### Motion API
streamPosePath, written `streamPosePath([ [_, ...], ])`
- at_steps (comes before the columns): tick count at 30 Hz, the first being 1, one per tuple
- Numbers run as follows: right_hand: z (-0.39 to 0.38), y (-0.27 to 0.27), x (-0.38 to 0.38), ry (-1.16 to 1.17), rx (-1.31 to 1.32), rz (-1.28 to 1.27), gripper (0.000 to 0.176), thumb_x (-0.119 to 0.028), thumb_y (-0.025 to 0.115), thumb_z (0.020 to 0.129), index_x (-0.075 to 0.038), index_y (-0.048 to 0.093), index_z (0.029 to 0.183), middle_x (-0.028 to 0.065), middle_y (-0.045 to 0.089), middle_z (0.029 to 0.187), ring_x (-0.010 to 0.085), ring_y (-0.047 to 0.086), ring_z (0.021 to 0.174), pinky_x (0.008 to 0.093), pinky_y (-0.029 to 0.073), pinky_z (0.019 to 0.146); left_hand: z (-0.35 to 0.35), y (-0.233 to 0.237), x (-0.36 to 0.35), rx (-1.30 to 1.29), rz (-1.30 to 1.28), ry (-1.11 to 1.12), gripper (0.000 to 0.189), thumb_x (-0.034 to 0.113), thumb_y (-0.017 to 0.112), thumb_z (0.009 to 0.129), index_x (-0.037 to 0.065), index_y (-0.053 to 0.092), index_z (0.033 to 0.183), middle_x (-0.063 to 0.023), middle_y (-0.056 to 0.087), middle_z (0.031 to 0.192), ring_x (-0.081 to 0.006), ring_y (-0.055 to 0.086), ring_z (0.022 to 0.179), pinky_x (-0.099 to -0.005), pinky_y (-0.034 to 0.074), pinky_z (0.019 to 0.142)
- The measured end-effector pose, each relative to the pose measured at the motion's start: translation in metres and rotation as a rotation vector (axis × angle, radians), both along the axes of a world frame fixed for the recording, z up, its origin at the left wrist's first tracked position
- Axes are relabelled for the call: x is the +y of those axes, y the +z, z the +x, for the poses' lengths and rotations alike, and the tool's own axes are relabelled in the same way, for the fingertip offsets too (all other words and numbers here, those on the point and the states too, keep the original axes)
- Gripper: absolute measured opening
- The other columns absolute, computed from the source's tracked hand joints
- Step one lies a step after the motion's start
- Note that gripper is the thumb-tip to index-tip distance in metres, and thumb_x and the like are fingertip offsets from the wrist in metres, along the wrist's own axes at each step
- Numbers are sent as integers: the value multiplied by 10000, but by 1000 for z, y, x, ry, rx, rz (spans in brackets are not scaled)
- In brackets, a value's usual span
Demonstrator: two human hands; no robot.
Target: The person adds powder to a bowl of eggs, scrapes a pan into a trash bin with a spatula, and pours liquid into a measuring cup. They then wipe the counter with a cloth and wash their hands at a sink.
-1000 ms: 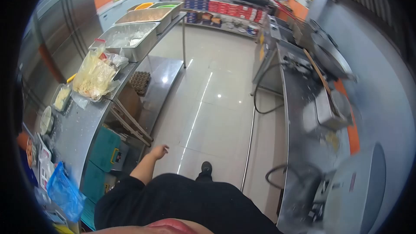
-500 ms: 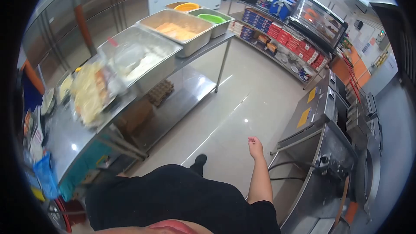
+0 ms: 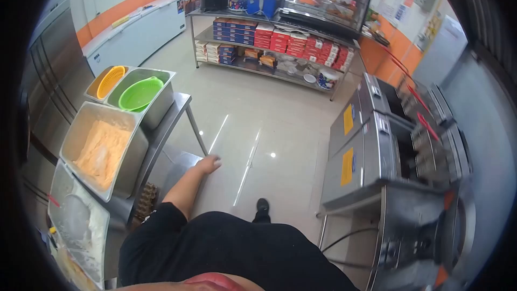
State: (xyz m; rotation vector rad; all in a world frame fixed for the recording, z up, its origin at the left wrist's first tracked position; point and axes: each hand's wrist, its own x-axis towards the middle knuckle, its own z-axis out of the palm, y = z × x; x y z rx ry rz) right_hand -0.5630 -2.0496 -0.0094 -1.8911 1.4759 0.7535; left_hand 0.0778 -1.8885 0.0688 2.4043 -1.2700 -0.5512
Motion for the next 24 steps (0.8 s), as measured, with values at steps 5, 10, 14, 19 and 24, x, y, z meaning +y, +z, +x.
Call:
streamPosePath([
  [5,119,-10,-159,98,59,-29,298,-258,477,817,-38,612,966,217,589,994,366,558,943,422,442,817,22,1,-136,297,-317,53,360,324,538,824,60,570,1067,-156,589,1017,-292,559,954,-375,436,830],
  [10,414,51,-364,240,-446,-396,289,-245,499,811,-13,601,951,212,602,952,354,574,912,407,452,801,90,-3,-142,460,226,-238,432,375,541,817,48,555,1101,-153,603,1028,-291,565,964,-369,432,841],
  [14,660,107,-448,352,-776,-434,274,-230,555,807,-30,588,992,166,619,941,306,590,879,369,465,770,194,-14,-173,371,201,58,465,381,560,798,40,547,1113,-159,595,1059,-291,563,982,-368,428,852],
  [19,825,112,-458,483,-808,-437,252,-215,549,808,-59,588,1002,138,624,931,294,593,866,360,470,747,336,-11,-264,411,111,-7,445,376,567,792,47,569,1091,-160,599,1050,-289,559,991,-376,426,854],
  [24,828,69,-499,635,-319,-157,318,-256,519,794,-58,588,1033,177,604,1003,326,555,975,387,438,850,491,2,-338,321,124,38,445,387,559,798,53,572,1090,-160,593,1052,-305,554,992,-385,424,863],
])
